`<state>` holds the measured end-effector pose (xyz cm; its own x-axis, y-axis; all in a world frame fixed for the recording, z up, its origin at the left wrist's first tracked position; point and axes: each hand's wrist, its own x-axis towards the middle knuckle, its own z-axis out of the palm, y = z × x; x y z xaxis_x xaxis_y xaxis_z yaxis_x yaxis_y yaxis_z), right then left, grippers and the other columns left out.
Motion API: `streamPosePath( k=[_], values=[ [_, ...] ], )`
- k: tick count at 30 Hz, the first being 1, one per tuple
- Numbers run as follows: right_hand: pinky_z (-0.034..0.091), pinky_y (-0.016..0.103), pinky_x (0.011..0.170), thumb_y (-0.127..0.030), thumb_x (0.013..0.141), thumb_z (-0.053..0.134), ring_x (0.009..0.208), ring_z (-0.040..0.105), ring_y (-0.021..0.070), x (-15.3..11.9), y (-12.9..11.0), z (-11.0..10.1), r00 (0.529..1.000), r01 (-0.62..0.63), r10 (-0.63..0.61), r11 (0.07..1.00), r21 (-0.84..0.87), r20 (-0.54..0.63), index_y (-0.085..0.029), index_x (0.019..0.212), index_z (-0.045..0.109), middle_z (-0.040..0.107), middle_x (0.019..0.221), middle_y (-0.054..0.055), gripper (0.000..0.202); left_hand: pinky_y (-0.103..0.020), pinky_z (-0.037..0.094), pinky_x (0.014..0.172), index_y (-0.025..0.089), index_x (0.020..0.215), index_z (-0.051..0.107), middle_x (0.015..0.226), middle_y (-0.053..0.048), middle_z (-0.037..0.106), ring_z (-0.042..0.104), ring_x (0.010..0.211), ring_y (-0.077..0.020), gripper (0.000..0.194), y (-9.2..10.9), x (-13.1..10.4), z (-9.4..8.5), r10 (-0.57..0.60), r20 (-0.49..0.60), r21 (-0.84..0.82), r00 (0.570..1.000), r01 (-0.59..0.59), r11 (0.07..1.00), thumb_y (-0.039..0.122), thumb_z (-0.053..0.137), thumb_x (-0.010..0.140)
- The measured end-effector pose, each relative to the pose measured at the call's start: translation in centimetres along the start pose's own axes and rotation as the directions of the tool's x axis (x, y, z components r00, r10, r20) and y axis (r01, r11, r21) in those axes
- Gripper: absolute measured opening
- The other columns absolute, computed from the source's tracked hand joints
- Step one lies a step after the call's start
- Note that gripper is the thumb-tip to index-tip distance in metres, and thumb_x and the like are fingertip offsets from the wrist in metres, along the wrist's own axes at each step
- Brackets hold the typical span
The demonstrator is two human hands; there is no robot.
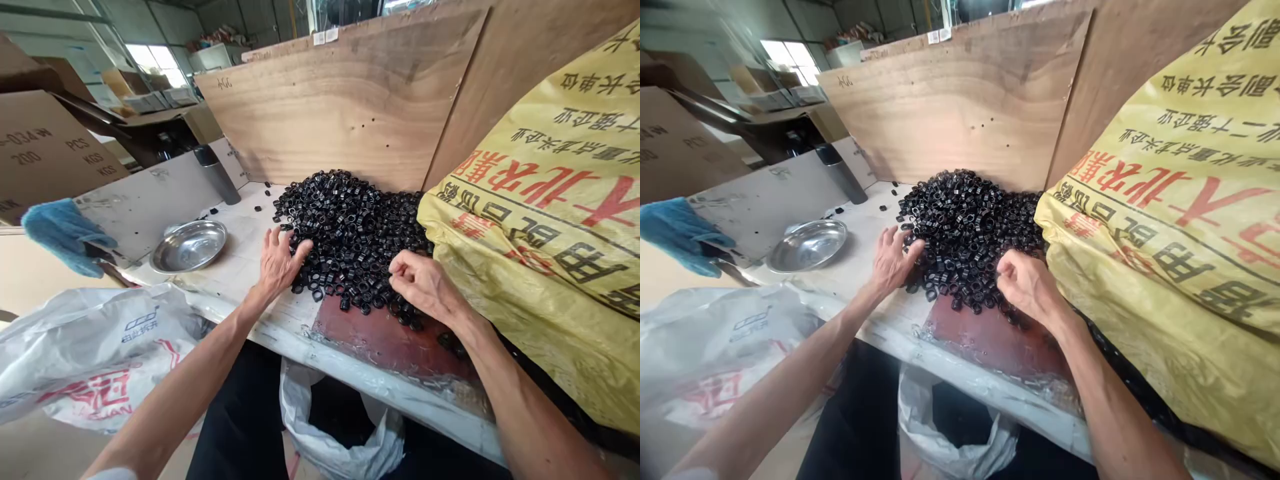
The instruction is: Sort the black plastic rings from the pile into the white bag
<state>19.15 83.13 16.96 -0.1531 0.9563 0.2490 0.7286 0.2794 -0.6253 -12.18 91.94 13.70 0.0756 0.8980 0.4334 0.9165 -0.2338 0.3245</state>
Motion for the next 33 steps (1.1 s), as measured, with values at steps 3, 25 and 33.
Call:
streamPosePath(
  k=[3, 25, 33],
  values=[
    [0.038, 0.023, 0.057, -0.024, 0.082, 0.066, 0.060, 0.054, 0.0128, -0.8, -1.5, 0.5, 0.949, -0.002, -0.007, 1.000, 0.027, 0.317, -0.023, 0.089, 0.058, 0.061, 0.069, -0.006, 0.011, -0.064, 0.039, 0.112, 0.015, 0.151, 0.037, 0.162, -0.026, 0.023, 0.025, 0.150, -0.0471, 0.100, -0.8, -4.6, -0.5, 0.021, 0.208, -0.040, 0.978, -0.013, 0.999, 0.081, 0.056, 0.078],
    [0.035, 0.029, 0.064, -0.011, 0.087, 0.060, 0.074, 0.059, 0.0182, -2.1, -3.3, 4.5, 0.919, 0.246, -0.096, 0.898, -0.365, 0.382, -0.020, 0.084, 0.052, 0.061, 0.089, 0.003, 0.013, -0.032, 0.056, 0.076, 0.020, 0.107, 0.067, 0.095, -0.007, 0.062, 0.063, 0.087, -0.0187, 0.017, 3.4, -11.6, -1.5, 0.382, 0.088, -0.366, 0.920, -0.326, 0.872, 0.031, 0.061, 0.096],
    [0.043, 0.024, 0.067, -0.020, 0.092, 0.059, 0.069, 0.058, 0.0127, -2.3, -5.4, 3.6, 0.925, 0.023, -0.080, 0.987, 0.156, 0.372, -0.023, 0.086, 0.056, 0.061, 0.078, -0.004, 0.007, -0.032, 0.058, 0.084, 0.018, 0.097, 0.066, 0.115, -0.010, 0.067, 0.068, 0.099, -0.0193, 0.014, 3.4, -11.5, -0.5, 0.463, 0.100, -0.363, 0.881, -0.401, 0.841, 0.020, 0.052, 0.099]
  ],
)
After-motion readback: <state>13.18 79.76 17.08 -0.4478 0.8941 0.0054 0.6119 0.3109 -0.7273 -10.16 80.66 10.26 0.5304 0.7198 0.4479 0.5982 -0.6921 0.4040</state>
